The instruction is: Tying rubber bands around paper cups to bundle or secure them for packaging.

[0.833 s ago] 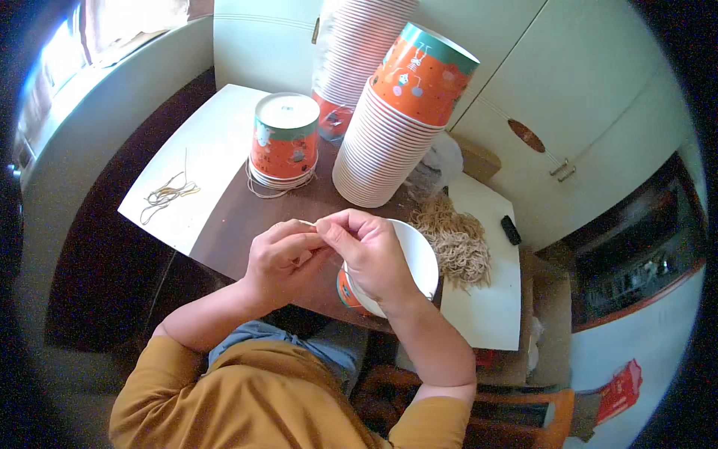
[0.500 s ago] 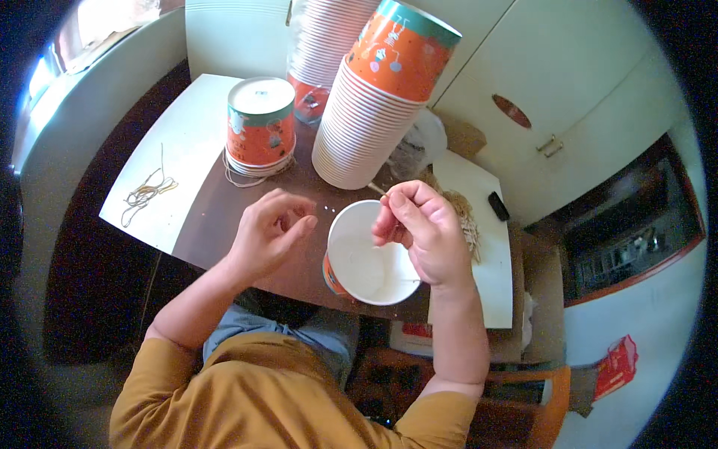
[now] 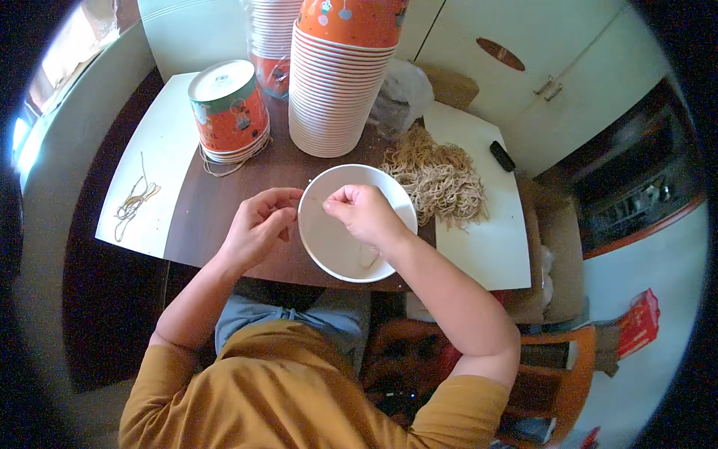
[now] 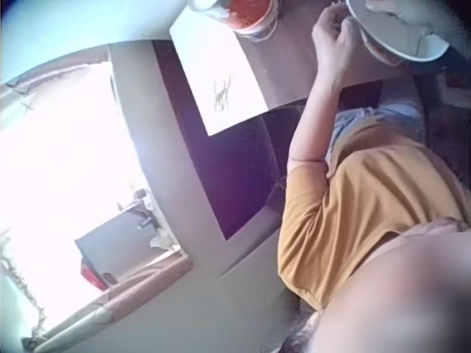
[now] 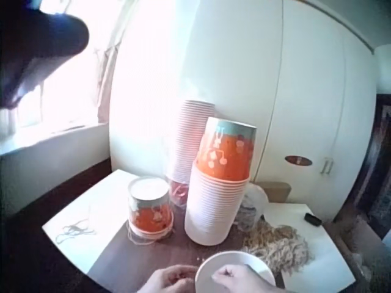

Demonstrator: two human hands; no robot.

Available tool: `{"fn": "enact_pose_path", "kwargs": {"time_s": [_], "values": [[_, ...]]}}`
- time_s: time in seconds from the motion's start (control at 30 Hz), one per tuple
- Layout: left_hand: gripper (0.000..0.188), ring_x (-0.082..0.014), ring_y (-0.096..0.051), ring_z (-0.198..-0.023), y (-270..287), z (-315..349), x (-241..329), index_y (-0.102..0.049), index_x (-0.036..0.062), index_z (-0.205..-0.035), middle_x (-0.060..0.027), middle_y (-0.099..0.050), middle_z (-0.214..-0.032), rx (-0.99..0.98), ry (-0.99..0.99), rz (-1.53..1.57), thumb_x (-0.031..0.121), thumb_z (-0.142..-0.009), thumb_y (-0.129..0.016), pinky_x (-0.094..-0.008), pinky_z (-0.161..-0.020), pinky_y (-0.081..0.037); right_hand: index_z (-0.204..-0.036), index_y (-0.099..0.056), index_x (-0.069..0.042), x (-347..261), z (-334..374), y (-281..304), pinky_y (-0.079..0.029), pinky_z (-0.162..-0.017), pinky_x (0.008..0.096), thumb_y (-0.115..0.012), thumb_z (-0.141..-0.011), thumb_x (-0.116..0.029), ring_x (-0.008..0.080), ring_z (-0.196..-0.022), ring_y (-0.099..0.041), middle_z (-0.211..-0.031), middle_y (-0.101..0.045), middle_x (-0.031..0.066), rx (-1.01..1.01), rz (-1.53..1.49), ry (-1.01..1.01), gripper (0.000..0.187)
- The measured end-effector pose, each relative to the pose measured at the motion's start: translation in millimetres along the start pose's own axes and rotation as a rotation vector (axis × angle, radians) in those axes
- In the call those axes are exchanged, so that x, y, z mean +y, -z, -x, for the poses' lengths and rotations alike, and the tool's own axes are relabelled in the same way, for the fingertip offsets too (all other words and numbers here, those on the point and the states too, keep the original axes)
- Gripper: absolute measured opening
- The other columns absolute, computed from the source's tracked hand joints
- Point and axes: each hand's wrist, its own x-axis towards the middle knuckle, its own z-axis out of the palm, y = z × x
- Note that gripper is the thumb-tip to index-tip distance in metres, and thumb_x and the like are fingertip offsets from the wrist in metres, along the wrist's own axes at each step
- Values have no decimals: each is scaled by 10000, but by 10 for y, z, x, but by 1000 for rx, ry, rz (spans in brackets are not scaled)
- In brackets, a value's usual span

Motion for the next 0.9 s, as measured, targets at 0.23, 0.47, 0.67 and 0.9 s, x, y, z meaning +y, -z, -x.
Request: {"fn": "enact_pose_path", "kwargs": {"time_s": [0.23,0.47,0.67,0.9], "values": [[284,-65,-555,-672,84,-113,-113,-611,-3,-1176,-27,-637,-850,36,-17,-172,58,-904,-558,-218,-587,-471,-889,-656,-40,59,-107,-26,-416,-653,214,-646,-880,-158,49,-707,-501,-786,-602,-29,-11,72,45,119],[266,-150,-594,-655,98,-211,-68,-657,-21,-1076,-121,-628,-835,52,-194,-362,56,-828,-602,-282,-634,-489,-884,-660,-35,25,-115,13,-428,-666,219,-641,-876,-146,52,-716,-509,-794,-613,-22,-13,51,1,112],[264,-166,-596,-649,74,-217,55,-656,-32,-1068,-125,-620,-826,11,-154,-342,54,-822,-613,-287,-627,-486,-876,-663,-33,38,-165,-11,-436,-655,219,-636,-877,-146,53,-713,-532,-792,-621,-18,-38,78,4,115],[241,-218,-615,-666,106,-272,43,-673,-28,-1025,-149,-613,-800,-56,-190,-440,52,-804,-622,-317,-626,-492,-832,-654,-20,53,-207,-50,-439,-563,239,-646,-867,-127,65,-636,-534,-727,-616,1,-10,55,36,112]]}}
